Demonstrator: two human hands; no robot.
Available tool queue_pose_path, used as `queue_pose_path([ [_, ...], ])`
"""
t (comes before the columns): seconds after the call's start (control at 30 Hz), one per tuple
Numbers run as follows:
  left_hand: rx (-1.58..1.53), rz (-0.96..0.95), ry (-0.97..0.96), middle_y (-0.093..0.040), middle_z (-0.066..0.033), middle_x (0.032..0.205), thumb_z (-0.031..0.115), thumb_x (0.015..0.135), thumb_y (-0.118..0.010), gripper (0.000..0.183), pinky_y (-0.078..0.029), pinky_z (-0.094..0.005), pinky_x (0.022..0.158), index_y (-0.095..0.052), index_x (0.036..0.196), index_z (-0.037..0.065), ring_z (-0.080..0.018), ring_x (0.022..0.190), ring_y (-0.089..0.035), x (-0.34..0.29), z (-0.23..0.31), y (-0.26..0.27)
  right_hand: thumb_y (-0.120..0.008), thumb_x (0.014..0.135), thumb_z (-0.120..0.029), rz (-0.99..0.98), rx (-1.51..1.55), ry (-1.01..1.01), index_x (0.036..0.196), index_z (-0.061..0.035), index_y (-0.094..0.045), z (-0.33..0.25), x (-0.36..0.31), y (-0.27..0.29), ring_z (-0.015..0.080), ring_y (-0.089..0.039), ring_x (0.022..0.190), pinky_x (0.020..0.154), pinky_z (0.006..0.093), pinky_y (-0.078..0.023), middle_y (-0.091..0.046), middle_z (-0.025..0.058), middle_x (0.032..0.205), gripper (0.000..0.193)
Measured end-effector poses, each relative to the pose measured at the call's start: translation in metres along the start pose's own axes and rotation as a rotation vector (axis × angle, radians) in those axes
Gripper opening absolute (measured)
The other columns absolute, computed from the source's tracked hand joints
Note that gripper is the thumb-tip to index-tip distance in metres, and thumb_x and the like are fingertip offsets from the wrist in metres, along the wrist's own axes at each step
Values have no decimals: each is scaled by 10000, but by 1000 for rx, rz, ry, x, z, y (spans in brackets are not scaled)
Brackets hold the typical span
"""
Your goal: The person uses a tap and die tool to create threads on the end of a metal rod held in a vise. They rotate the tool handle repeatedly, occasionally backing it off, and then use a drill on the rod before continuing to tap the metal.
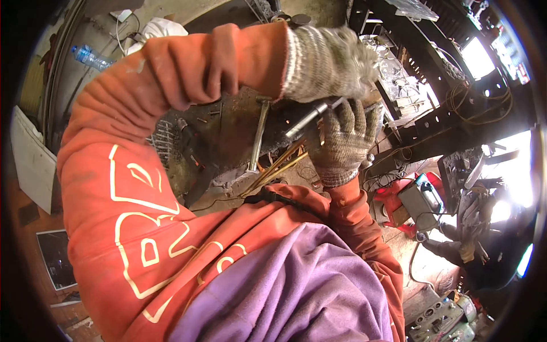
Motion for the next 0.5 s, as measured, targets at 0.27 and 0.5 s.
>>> queue_pose_path([
  [0.27,-587,-424,654,-737,-191,1058,411,944,-662,488,-552,-519,896,-615,1361,162,-407,1028,-706,-5,8,-3,-788,875,-306,56,21,-6,1205,-75,-683,0,0,-3,405,-574,1246,1181,643,-303,-644,152,1295,416],
  [0.5,-797,-371,921,-731,-239,1025,364,987,-635,439,-612,-411,687,-629,1340,102,-337,779,-754,-11,12,-30,-793,860,-225,58,-32,-1,1167,-71,-703,6,-4,-5,395,-607,1202,1170,643,-325,-673,144,1240,355],
])
Point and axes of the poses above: each hand's wrist, its own x-axis towards the middle knuckle, its own y-axis out of the back of the hand, z = x × y, the point moved 4 cm from there along x, towards the middle knuckle
